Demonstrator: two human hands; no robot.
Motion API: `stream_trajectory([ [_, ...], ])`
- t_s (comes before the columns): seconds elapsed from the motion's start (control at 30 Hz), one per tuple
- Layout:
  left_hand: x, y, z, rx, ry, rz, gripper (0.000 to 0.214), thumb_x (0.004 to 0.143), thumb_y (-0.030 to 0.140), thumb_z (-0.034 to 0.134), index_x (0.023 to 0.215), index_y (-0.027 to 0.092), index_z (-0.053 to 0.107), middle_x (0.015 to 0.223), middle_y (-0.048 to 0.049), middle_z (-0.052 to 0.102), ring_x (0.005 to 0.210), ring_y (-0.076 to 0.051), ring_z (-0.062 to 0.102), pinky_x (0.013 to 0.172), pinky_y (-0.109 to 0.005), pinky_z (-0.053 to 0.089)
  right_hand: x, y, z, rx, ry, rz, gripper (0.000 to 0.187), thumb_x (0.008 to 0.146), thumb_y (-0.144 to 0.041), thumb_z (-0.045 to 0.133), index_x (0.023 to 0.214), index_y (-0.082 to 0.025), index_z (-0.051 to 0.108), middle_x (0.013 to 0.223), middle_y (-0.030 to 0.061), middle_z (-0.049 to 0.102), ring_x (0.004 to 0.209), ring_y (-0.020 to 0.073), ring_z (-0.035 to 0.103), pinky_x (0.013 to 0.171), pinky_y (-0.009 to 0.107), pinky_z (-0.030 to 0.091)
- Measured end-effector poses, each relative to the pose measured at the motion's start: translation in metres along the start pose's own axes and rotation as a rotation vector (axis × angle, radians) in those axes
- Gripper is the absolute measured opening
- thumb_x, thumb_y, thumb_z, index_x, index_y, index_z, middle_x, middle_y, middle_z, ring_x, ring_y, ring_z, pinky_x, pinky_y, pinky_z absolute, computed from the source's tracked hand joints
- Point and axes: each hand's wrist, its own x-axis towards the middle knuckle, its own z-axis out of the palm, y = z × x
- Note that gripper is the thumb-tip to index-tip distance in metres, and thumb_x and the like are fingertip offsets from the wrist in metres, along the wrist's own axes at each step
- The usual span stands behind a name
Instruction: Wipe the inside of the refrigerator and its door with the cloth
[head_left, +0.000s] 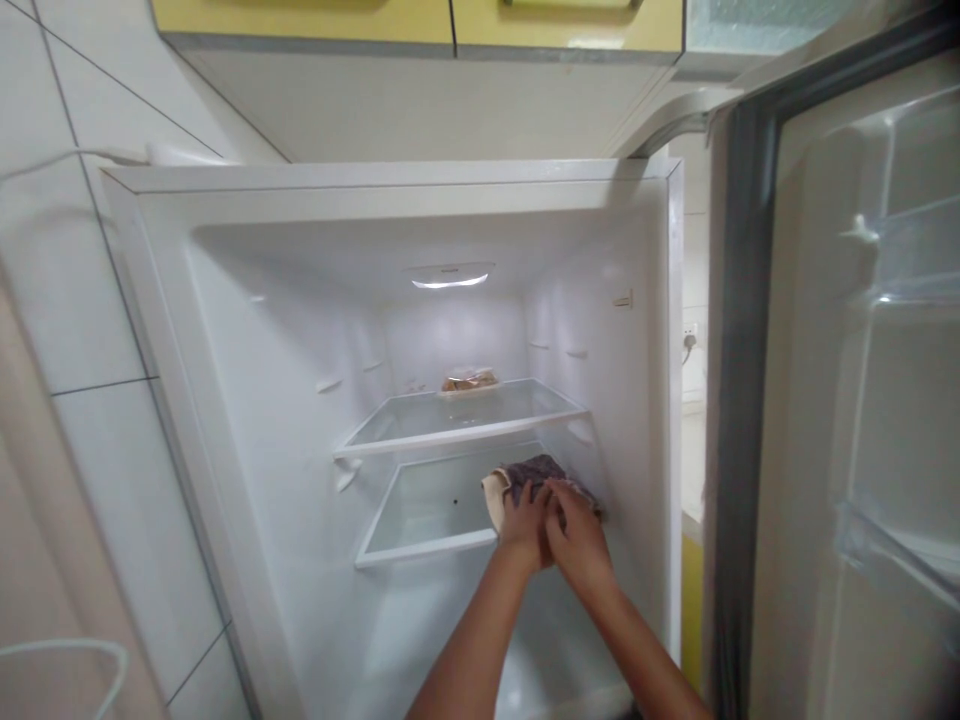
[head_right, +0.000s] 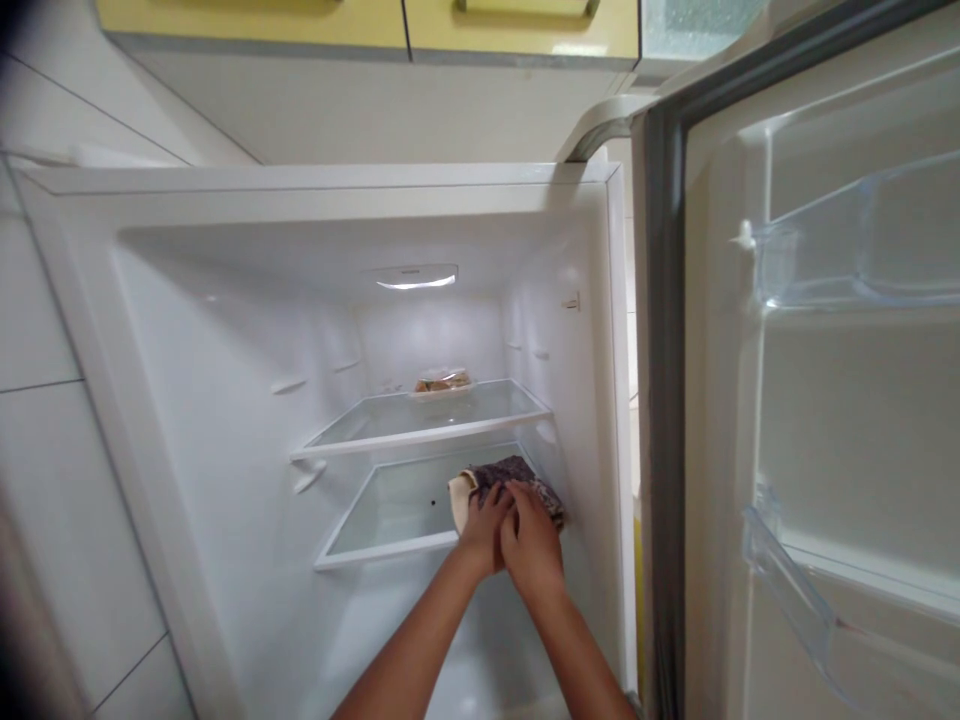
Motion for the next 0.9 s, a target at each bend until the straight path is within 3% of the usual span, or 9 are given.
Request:
stream_trajectory([
  [0.1,0.015,0.008,0.006,-0.024,-0.034,0.041,0.082,0.076,0.039,0.065,0.151,0.033,0.034,0.163,-0.0131,0.030,0.150,-0.045,0.017,0.116,-0.075,0.014,0.010,-0.003,0.001,-0.110,-0.109,0.024,0.049,0.087,-0.013,0.038,0.131,-0.011,0.062,0.136,0.0141,0.063,0.129,0.0223,0.057,0.114,0.038,0.040],
  [0.17,0.013,0.007,0.007,-0.031,-0.025,0.077,0.082,0.076,0.039,0.065,0.151,0.032,0.034,0.163,-0.0128,0.029,0.151,-0.043,0.016,0.118,-0.073,0.009,0.016,-0.002,0.003,-0.202,-0.209,0.048,0.048,0.092,-0.017,0.035,0.132,-0.011,0.060,0.137,0.0128,0.063,0.129,0.0193,0.057,0.113,0.032,0.040],
  [0.23,0.001,0.002,0.005,-0.038,0.036,0.143,0.083,0.076,0.039,0.065,0.152,0.028,0.034,0.163,-0.0136,0.031,0.151,-0.040,0.019,0.121,-0.068,0.005,0.022,0.001,0.005,-0.273,-0.274,0.072,0.048,0.096,-0.022,0.030,0.133,-0.011,0.059,0.136,0.0126,0.063,0.128,0.0180,0.057,0.112,0.029,0.039],
  [0.37,-0.040,-0.015,0.001,-0.065,0.157,0.195,0.077,0.077,0.038,0.062,0.148,0.018,0.041,0.157,-0.0167,0.040,0.148,-0.033,0.030,0.124,-0.054,0.019,0.028,0.003,0.011,-0.383,-0.342,0.088,0.048,0.098,-0.031,0.031,0.126,-0.011,0.065,0.132,0.0175,0.064,0.128,0.0248,0.056,0.112,0.040,0.035],
  [0.47,-0.078,-0.034,0.000,-0.011,0.158,0.095,0.071,0.081,0.033,0.057,0.149,0.028,0.038,0.164,-0.0087,0.030,0.150,-0.033,0.025,0.123,-0.060,0.018,0.030,-0.001,0.017,-0.472,-0.388,0.091,0.048,0.095,-0.039,0.040,0.124,-0.011,0.066,0.135,0.0219,0.061,0.132,0.0325,0.051,0.116,0.051,0.025],
  [0.53,-0.102,-0.051,0.002,0.050,0.179,-0.022,0.071,0.083,0.030,0.054,0.151,0.033,0.035,0.164,-0.0051,0.031,0.150,-0.033,0.026,0.123,-0.062,0.015,0.034,-0.002,0.023,-0.520,-0.412,0.099,0.053,0.093,-0.042,0.043,0.130,-0.010,0.062,0.140,0.0251,0.056,0.137,0.0367,0.045,0.117,0.057,0.018],
  [0.67,-0.142,-0.091,0.010,0.210,0.310,-0.311,0.063,0.086,0.021,0.043,0.148,0.028,0.042,0.157,-0.0073,0.043,0.148,-0.031,0.032,0.125,-0.056,0.012,0.048,0.001,0.039,-0.573,-0.483,0.136,0.070,0.088,-0.058,0.048,0.136,-0.007,0.056,0.143,0.0311,0.050,0.137,0.0444,0.042,0.112,0.066,0.019],
  [0.77,-0.156,-0.114,0.021,0.317,0.426,-0.472,0.059,0.086,0.017,0.038,0.144,0.020,0.049,0.152,-0.0109,0.048,0.144,-0.031,0.037,0.126,-0.053,0.012,0.062,0.008,0.052,-0.593,-0.521,0.150,0.080,0.083,-0.064,0.053,0.140,-0.007,0.052,0.144,0.0331,0.047,0.136,0.0475,0.042,0.109,0.068,0.022],
  [0.9,-0.152,-0.124,0.039,0.338,0.527,-0.561,0.053,0.086,0.018,0.038,0.137,0.015,0.056,0.147,-0.0151,0.052,0.140,-0.032,0.041,0.126,-0.052,0.012,0.085,0.018,0.073,-0.609,-0.518,0.141,0.072,0.088,-0.054,0.050,0.146,-0.011,0.046,0.146,0.0311,0.045,0.137,0.0444,0.041,0.108,0.060,0.028],
])
